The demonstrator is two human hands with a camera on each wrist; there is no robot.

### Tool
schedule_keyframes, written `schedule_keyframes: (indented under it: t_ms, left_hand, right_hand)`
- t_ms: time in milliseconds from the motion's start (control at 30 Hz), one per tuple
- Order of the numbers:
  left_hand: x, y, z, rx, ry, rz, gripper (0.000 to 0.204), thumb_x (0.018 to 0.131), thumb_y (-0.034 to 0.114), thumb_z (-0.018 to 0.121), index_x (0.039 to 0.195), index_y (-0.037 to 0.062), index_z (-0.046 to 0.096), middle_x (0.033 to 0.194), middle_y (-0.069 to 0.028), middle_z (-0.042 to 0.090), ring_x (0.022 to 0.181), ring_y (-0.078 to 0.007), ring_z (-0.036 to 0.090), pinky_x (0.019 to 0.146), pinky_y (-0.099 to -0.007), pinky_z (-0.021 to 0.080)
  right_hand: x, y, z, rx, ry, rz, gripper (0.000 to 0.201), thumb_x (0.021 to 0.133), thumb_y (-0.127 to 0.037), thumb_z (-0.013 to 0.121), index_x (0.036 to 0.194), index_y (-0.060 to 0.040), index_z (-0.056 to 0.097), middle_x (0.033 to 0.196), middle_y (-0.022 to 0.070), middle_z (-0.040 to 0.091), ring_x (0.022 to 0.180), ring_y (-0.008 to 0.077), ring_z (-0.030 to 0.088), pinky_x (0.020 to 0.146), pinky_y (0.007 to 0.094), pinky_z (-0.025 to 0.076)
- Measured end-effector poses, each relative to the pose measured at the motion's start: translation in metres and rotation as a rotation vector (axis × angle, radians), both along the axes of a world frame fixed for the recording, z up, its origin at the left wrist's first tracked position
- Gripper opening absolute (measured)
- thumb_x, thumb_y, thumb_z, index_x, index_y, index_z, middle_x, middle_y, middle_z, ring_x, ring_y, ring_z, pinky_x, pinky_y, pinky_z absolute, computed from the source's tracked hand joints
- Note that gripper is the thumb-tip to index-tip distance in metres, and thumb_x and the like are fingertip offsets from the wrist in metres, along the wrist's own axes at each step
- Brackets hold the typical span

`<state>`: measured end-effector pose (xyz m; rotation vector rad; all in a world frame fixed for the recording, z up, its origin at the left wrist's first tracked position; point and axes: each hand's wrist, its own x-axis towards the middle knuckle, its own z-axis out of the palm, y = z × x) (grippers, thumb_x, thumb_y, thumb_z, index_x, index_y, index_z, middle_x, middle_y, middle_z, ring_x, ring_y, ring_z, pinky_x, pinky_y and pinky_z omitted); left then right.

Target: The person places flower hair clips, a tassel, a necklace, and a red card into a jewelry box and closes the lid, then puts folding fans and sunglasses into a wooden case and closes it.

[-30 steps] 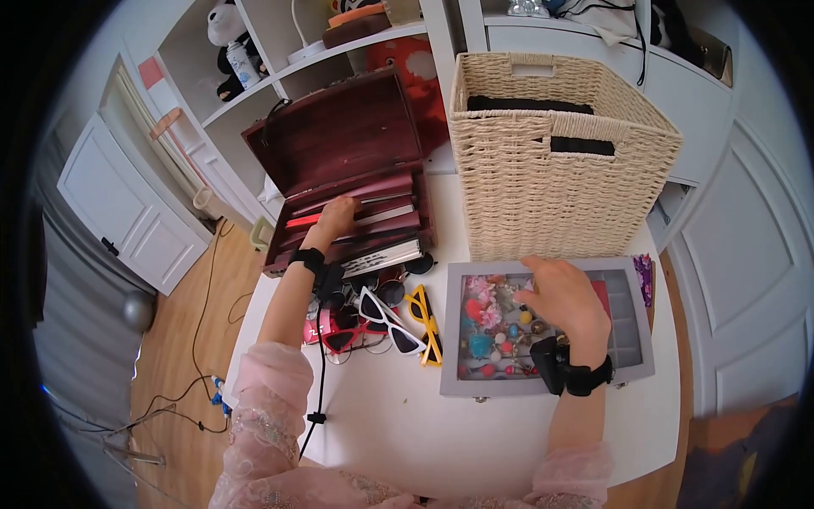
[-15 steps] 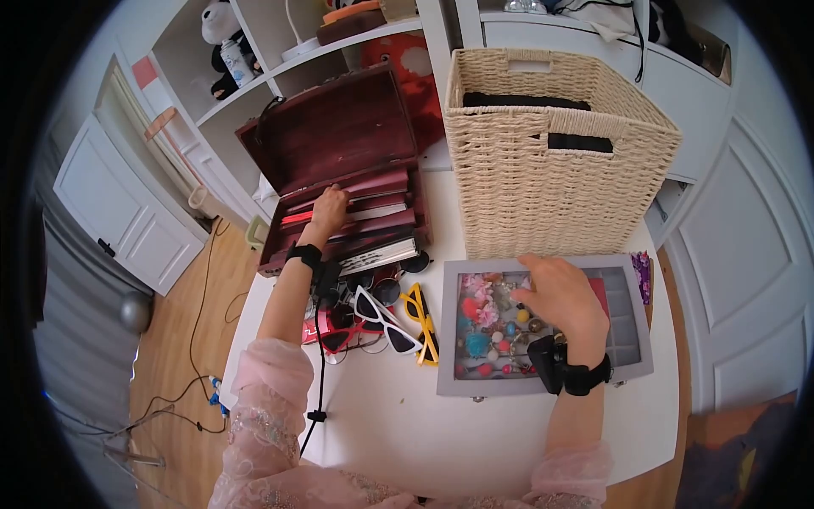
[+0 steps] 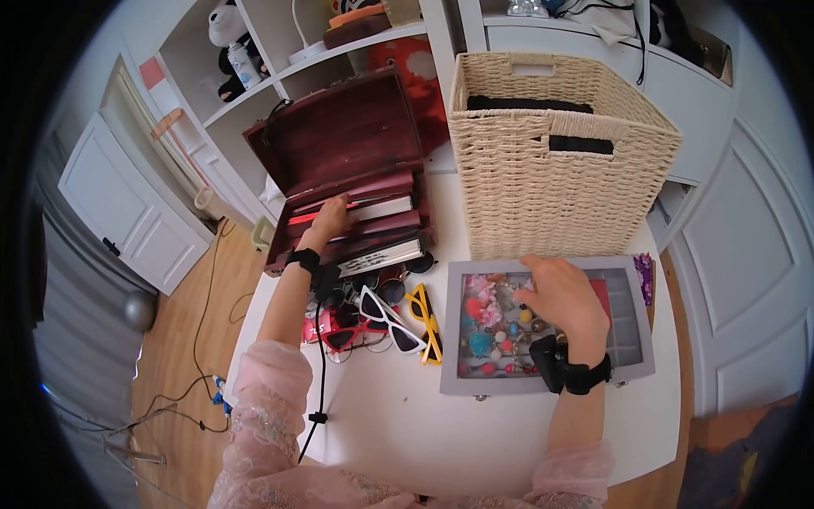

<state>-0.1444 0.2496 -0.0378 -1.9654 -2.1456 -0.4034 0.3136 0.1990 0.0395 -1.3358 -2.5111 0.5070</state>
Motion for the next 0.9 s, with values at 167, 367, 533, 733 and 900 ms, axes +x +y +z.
schedule_keyframes:
  t_ms: [167, 367, 533, 733, 900]
  left_hand:
    - [0.001, -0.014, 0.016, -0.031, -0.004, -0.039, 0.037, 0.071, 0.010, 0.067, 0.104, -0.0021, 0.057, 0.084, -0.0196, 0.065, 0.088, -0.0350, 0.061, 0.080, -0.0424, 0.047]
    - [0.021, -0.048, 0.063, -0.033, -0.147, -0.149, 0.015, 0.075, 0.010, 0.065, 0.085, -0.0004, 0.065, 0.070, -0.0168, 0.065, 0.070, -0.0282, 0.065, 0.064, -0.0367, 0.050]
    - [0.061, -0.105, 0.097, -0.280, -0.253, -0.285, 0.018, 0.073, 0.015, 0.070, 0.080, -0.0018, 0.066, 0.070, -0.0136, 0.064, 0.063, -0.0223, 0.063, 0.057, -0.0314, 0.048]
    - [0.069, -0.123, 0.057, -0.169, 0.056, -0.227, 0.027, 0.069, 0.019, 0.071, 0.086, -0.0002, 0.063, 0.085, -0.0166, 0.064, 0.082, -0.0338, 0.060, 0.074, -0.0403, 0.048]
    - [0.075, -0.117, 0.042, -0.176, 0.178, -0.160, 0.033, 0.065, 0.016, 0.074, 0.087, -0.0015, 0.058, 0.090, -0.0194, 0.059, 0.083, -0.0348, 0.061, 0.072, -0.0411, 0.050]
  right_hand:
    - [0.000, 0.000, -0.002, 0.006, 0.006, 0.003, 0.042, 0.075, -0.019, 0.069, 0.110, -0.0010, 0.056, 0.080, 0.0166, 0.063, 0.088, 0.0329, 0.059, 0.079, 0.0410, 0.045]
    - [0.000, 0.001, -0.001, 0.003, 0.017, 0.014, 0.042, 0.075, -0.020, 0.070, 0.110, -0.0014, 0.057, 0.083, 0.0176, 0.063, 0.090, 0.0337, 0.059, 0.080, 0.0413, 0.045]
    - [-0.003, -0.003, 0.005, -0.026, -0.012, -0.009, 0.044, 0.074, -0.020, 0.070, 0.112, -0.0015, 0.056, 0.088, 0.0181, 0.063, 0.093, 0.0332, 0.058, 0.082, 0.0404, 0.045]
    - [-0.004, -0.002, 0.002, 0.001, -0.015, 0.014, 0.045, 0.074, -0.019, 0.069, 0.113, -0.0013, 0.056, 0.090, 0.0180, 0.063, 0.096, 0.0327, 0.058, 0.084, 0.0402, 0.045]
    - [-0.003, -0.001, 0.001, -0.013, -0.002, 0.015, 0.045, 0.074, -0.019, 0.069, 0.114, -0.0018, 0.056, 0.089, 0.0178, 0.063, 0.094, 0.0328, 0.058, 0.084, 0.0401, 0.045]
